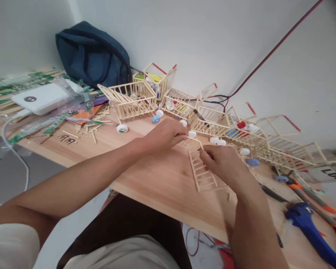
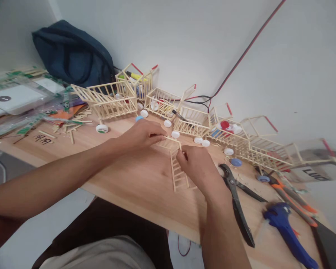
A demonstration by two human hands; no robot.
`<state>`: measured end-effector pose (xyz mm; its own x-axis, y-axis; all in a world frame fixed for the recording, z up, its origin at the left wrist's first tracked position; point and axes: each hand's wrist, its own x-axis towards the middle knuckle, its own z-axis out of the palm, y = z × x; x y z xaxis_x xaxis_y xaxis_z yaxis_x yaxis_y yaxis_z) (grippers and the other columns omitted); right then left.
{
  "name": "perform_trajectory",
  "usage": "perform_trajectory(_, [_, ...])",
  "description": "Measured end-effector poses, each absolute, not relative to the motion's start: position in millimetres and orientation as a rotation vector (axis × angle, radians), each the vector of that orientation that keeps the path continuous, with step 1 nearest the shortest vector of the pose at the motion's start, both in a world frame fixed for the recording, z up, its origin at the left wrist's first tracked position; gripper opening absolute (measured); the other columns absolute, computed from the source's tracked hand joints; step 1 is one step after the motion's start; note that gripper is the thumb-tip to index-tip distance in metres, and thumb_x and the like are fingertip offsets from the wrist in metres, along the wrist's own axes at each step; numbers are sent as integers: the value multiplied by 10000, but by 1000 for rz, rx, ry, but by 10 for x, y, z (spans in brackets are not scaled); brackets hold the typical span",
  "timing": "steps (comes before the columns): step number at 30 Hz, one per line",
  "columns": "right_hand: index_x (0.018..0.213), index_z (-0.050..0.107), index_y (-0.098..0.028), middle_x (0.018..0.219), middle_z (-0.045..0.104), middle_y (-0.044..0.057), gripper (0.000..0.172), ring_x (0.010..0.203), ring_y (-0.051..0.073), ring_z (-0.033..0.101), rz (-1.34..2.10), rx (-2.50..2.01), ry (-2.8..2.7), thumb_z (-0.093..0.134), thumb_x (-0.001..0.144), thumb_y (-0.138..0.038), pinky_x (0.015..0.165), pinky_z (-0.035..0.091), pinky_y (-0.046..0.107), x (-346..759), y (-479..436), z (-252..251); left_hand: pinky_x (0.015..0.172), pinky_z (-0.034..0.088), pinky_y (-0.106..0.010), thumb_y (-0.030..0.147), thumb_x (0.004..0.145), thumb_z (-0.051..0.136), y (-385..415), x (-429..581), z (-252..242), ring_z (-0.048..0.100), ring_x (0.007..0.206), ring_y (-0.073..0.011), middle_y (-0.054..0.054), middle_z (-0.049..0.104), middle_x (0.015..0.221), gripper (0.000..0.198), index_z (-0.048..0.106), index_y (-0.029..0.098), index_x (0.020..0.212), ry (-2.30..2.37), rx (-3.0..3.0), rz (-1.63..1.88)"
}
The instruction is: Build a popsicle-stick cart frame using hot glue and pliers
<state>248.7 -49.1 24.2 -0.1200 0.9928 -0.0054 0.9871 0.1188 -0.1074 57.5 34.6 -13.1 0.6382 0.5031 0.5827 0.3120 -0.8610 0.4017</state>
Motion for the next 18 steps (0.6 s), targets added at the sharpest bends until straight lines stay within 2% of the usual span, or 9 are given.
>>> perform_trajectory(9, [556, 476, -189, 528, 574, 32, 313, 503, 123, 470, 189, -2130, -2289, 404, 858, -227, 536, 227, 275, 2439, -478, 224, 620, 354, -233, 188, 872, 581, 353, 552, -130, 578, 641, -121, -31, 684, 707, 172, 696, 129, 758, 648, 2606, 1003])
perform_trajectory(18, [564, 501, -181, 544, 589, 37, 311, 507, 117, 469, 172, -2177, -2265, 411, 861, -216, 547, 241, 273, 2403, -485, 215, 603, 348, -237, 221, 892, 557, 370, 549, -127, 576, 643, -126, -33, 675, 706, 213, 680, 136, 741, 638, 2638, 994])
